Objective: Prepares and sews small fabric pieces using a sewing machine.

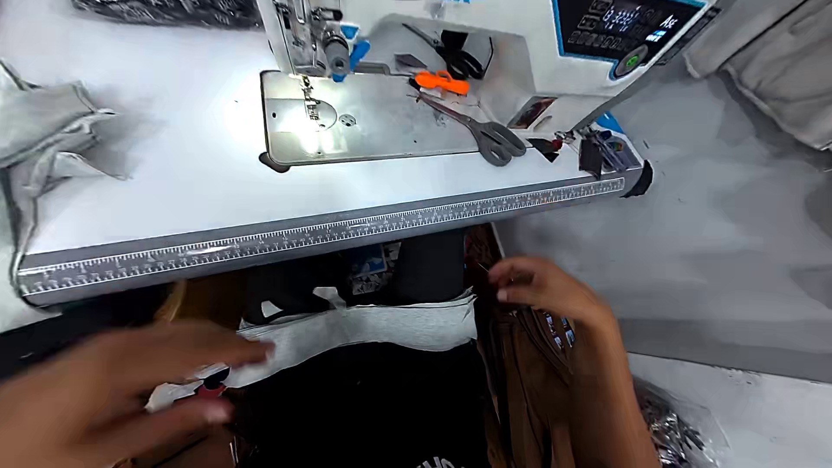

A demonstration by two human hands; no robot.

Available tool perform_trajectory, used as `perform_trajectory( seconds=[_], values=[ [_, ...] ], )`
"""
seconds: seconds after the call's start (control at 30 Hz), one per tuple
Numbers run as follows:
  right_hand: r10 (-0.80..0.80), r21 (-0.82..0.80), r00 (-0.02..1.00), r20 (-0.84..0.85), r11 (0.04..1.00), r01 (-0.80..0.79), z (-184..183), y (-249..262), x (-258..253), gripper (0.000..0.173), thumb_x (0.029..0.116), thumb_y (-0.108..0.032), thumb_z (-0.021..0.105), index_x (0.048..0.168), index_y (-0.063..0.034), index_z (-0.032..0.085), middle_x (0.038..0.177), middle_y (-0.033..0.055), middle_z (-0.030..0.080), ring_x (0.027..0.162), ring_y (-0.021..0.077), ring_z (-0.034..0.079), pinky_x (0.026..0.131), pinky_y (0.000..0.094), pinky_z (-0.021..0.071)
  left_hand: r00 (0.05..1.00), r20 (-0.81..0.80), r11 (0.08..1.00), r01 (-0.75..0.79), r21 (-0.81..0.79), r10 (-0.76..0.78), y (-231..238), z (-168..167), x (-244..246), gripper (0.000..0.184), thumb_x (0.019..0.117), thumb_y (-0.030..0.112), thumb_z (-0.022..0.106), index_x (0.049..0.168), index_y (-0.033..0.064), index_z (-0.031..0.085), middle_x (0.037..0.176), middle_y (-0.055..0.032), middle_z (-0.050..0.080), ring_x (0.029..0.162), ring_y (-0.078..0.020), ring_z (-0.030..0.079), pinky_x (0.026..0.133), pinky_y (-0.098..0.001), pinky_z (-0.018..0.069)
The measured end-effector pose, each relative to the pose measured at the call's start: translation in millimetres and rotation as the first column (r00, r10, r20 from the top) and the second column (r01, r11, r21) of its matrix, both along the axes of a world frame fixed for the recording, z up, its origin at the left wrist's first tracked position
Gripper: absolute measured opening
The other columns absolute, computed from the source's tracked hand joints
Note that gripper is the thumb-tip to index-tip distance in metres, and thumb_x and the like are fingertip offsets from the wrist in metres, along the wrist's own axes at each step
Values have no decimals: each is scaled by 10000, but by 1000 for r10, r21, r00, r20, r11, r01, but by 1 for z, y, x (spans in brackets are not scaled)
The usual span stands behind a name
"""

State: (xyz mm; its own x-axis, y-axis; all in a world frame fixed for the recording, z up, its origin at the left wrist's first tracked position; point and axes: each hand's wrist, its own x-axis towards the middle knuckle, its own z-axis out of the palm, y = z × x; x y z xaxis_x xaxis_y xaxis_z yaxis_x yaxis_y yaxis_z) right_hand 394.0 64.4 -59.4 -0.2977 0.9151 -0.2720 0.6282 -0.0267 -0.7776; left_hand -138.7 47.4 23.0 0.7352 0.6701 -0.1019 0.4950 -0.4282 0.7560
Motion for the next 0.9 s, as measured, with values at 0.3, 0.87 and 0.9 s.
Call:
perform_trajectory(
  seconds=[0.3,0.87,0.9],
  values=[
    [-486,279,871,68,848,451,-107,-89,-83,541,836,-469,790,1111,-18,677,1127,150,653,1005,267,658,851,494,576,947,240,975,-224,9,215,-44,-95,62,350,1048,441,536,1238,213,719,1034,80,746,943,-33,704,861,-278,611],
    [-428,332,880,205,876,348,-97,-90,-66,251,897,-312,691,1026,-100,726,921,25,721,784,139,704,700,385,617,885,428,843,79,-532,186,-99,-121,138,260,1051,272,588,1213,111,712,1011,-6,746,889,-78,701,822,-284,592],
    [-453,413,863,225,846,336,-104,-90,-66,193,908,-252,659,989,-103,750,904,28,728,760,149,700,684,407,609,880,426,846,58,-531,207,-99,-120,134,256,1050,274,588,1208,115,713,1000,-1,745,875,-74,696,806,-273,588]
  ],
)
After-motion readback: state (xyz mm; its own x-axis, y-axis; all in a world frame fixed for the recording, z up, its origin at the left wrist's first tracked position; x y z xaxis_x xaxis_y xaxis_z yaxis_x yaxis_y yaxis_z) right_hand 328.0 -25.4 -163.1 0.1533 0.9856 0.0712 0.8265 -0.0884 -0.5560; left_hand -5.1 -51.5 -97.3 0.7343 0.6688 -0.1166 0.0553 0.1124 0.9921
